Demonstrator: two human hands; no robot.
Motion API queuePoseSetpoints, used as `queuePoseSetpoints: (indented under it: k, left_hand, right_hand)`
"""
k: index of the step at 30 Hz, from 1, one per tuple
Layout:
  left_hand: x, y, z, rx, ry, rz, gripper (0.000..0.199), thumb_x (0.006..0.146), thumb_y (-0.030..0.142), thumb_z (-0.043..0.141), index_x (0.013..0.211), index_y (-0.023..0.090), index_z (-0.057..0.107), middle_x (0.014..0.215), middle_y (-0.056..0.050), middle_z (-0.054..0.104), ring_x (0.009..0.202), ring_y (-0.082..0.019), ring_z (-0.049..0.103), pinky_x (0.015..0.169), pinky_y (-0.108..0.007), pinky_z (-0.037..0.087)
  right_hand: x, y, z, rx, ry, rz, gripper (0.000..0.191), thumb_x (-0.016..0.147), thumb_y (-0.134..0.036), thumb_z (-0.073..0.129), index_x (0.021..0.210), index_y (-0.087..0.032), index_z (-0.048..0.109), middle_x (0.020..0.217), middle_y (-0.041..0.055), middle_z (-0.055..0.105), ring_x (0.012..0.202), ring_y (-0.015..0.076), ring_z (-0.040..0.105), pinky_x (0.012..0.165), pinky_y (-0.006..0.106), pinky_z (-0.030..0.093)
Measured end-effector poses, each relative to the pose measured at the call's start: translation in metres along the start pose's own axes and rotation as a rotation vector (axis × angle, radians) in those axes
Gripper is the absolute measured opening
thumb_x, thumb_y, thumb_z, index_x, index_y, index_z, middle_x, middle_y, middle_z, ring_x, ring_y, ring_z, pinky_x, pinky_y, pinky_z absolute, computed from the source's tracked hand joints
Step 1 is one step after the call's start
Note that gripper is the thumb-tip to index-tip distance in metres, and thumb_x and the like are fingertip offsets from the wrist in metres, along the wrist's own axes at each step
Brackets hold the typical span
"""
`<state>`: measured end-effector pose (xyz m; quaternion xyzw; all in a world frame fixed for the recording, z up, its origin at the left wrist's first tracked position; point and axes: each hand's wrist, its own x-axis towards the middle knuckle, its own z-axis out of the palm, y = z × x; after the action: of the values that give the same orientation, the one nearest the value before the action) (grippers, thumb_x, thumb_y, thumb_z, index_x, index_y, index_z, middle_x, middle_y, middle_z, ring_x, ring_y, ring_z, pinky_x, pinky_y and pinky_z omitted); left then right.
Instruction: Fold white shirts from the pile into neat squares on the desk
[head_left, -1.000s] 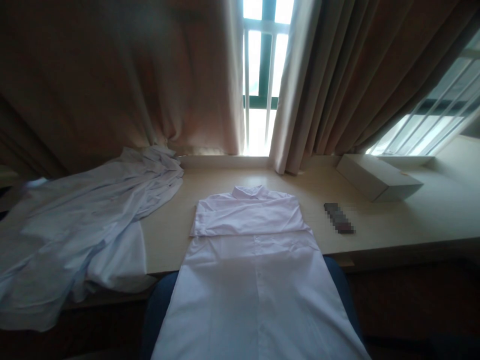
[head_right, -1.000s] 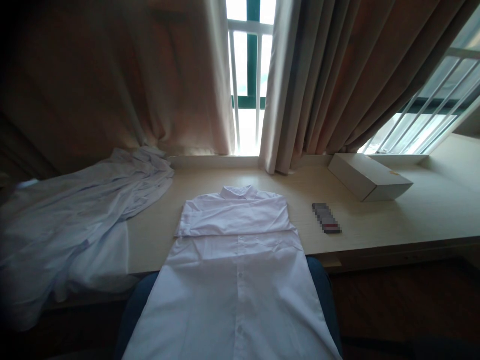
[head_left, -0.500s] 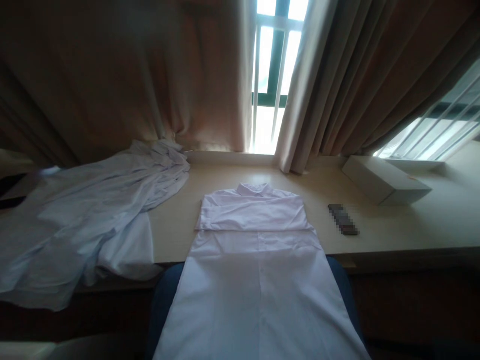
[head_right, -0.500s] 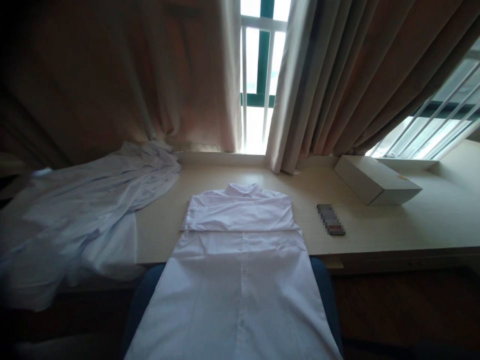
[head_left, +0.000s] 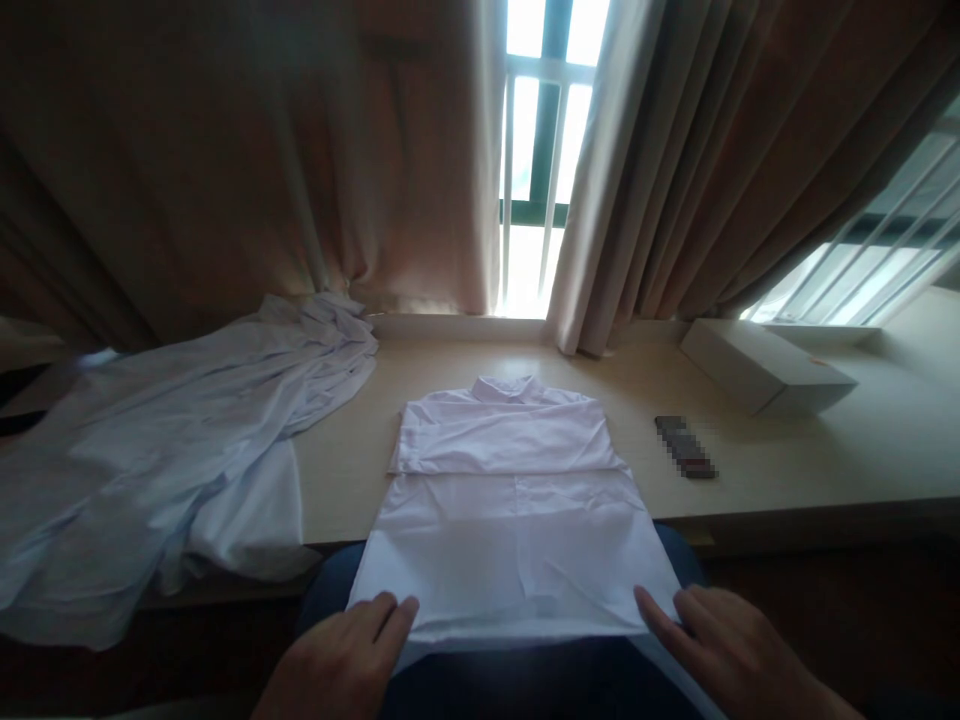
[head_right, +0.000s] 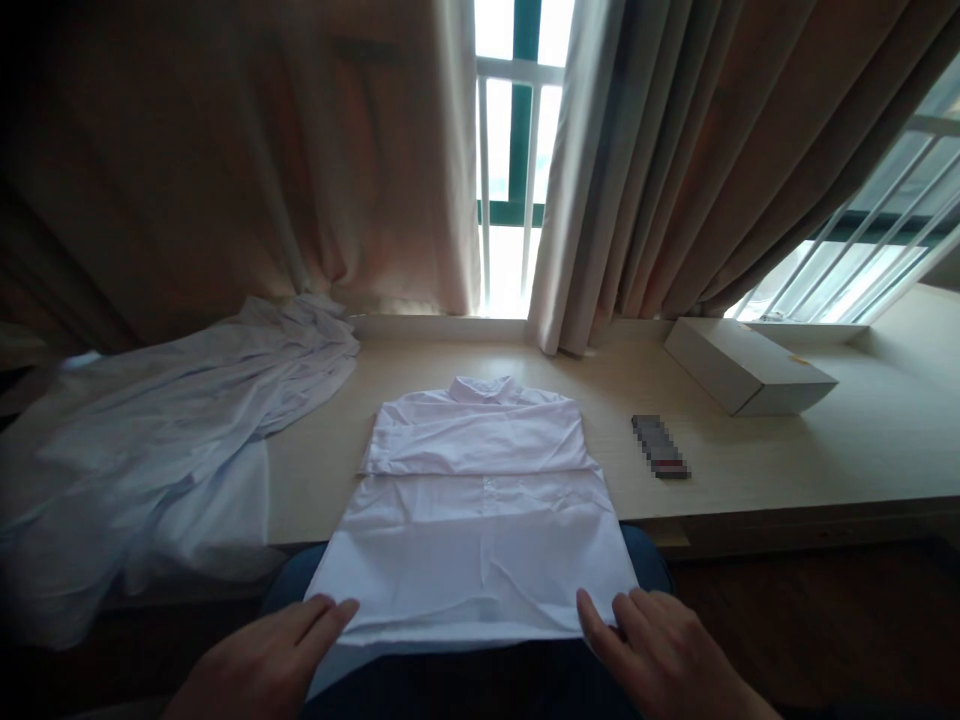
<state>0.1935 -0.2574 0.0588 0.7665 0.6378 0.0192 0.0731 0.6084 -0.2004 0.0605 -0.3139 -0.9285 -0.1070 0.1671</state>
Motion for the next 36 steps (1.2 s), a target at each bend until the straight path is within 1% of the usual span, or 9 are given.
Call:
queuePoseSetpoints:
  k: [4, 8, 12, 17, 21, 25, 29, 32, 36]
  left_hand:
    - [0.052, -0.013, -0.055, 0.034, -0.042, -0.031, 0.043, 0.080, 0.001, 0.035, 0.098, 0.021, 0.068, 0.091, -0.006, 0.068, 0.085, -0.017, 0.063, 0.075, -0.027, 0.042]
    - [0.108, -0.048, -0.087, 0.082, -0.063, -0.013, 0.031, 0.084, 0.010, 0.037, 0.086, 0.019, 0.067, 0.083, -0.007, 0.067, 0.079, -0.017, 0.062, 0.069, -0.026, 0.039]
    - [0.183, -0.085, -0.094, 0.207, -0.035, -0.074, 0.024, 0.079, 0.017, 0.044, 0.082, 0.020, 0.068, 0.079, -0.009, 0.068, 0.077, -0.021, 0.063, 0.067, -0.029, 0.040]
    - [0.283, -0.121, -0.096, 0.280, 0.069, -0.133, 0.026, 0.073, 0.017, 0.047, 0.084, 0.020, 0.070, 0.088, -0.013, 0.070, 0.087, -0.025, 0.064, 0.073, -0.032, 0.044]
    - [0.352, -0.148, -0.098, 0.271, 0.172, -0.235, 0.028, 0.070, 0.018, 0.051, 0.090, 0.021, 0.071, 0.092, -0.013, 0.071, 0.089, -0.028, 0.065, 0.075, -0.033, 0.044]
    - [0.407, -0.170, -0.077, 0.168, 0.293, -0.324, 0.032, 0.072, 0.022, 0.053, 0.099, 0.022, 0.070, 0.097, -0.011, 0.070, 0.097, -0.028, 0.063, 0.081, -0.034, 0.044]
    - [0.433, -0.180, -0.027, 0.064, 0.507, -0.414, 0.048, 0.078, 0.030, 0.054, 0.124, 0.017, 0.056, 0.120, -0.015, 0.060, 0.114, -0.029, 0.054, 0.089, -0.036, 0.043]
    - [0.420, -0.183, 0.013, -0.036, 0.522, -0.448, 0.054, 0.080, 0.035, 0.056, 0.129, 0.013, 0.049, 0.123, -0.016, 0.056, 0.117, -0.027, 0.051, 0.094, -0.035, 0.042]
    - [0.357, -0.188, 0.048, -0.066, 0.482, -0.389, 0.047, 0.080, 0.041, 0.057, 0.119, 0.015, 0.053, 0.117, -0.013, 0.058, 0.115, -0.026, 0.052, 0.096, -0.034, 0.041]
  right_hand:
    - [0.052, 0.052, -0.011, -0.204, -0.059, -0.119, 0.041, 0.092, -0.010, 0.043, 0.128, -0.024, 0.055, 0.070, 0.0015, 0.057, 0.060, 0.0118, 0.048, 0.055, 0.025, 0.034]
    - [0.104, 0.101, -0.012, -0.344, -0.107, -0.177, 0.040, 0.093, -0.009, 0.041, 0.127, -0.024, 0.056, 0.072, 0.0015, 0.057, 0.061, 0.0112, 0.047, 0.057, 0.025, 0.030]
    - [0.158, 0.150, 0.010, -0.424, -0.119, -0.247, 0.037, 0.093, -0.011, 0.043, 0.126, -0.024, 0.055, 0.075, 0.0019, 0.059, 0.060, 0.0106, 0.046, 0.056, 0.025, 0.027]
    - [0.238, 0.212, 0.051, -0.461, -0.103, -0.302, 0.037, 0.092, -0.011, 0.047, 0.126, -0.025, 0.054, 0.076, 0.0017, 0.062, 0.057, 0.0096, 0.044, 0.055, 0.025, 0.023]
    - [0.298, 0.258, 0.077, -0.461, -0.091, -0.287, 0.036, 0.095, -0.013, 0.042, 0.127, -0.026, 0.053, 0.080, 0.0025, 0.063, 0.062, 0.0108, 0.046, 0.058, 0.025, 0.025]
    - [0.338, 0.296, 0.117, -0.432, -0.088, -0.181, 0.036, 0.098, -0.016, 0.037, 0.128, -0.025, 0.054, 0.089, 0.0064, 0.064, 0.078, 0.0169, 0.052, 0.069, 0.029, 0.031]
    - [0.339, 0.307, 0.179, -0.325, -0.067, 0.168, 0.040, 0.094, -0.023, 0.048, 0.134, -0.023, 0.049, 0.110, 0.0122, 0.063, 0.100, 0.0253, 0.052, 0.084, 0.036, 0.034]
    - [0.306, 0.298, 0.212, -0.195, -0.032, 0.452, 0.046, 0.091, -0.030, 0.052, 0.136, -0.019, 0.046, 0.122, 0.0155, 0.058, 0.106, 0.0286, 0.052, 0.087, 0.038, 0.037]
    - [0.228, 0.280, 0.220, -0.040, -0.005, 0.588, 0.050, 0.092, -0.043, 0.048, 0.134, -0.016, 0.047, 0.125, 0.0155, 0.057, 0.111, 0.0294, 0.052, 0.093, 0.039, 0.039]
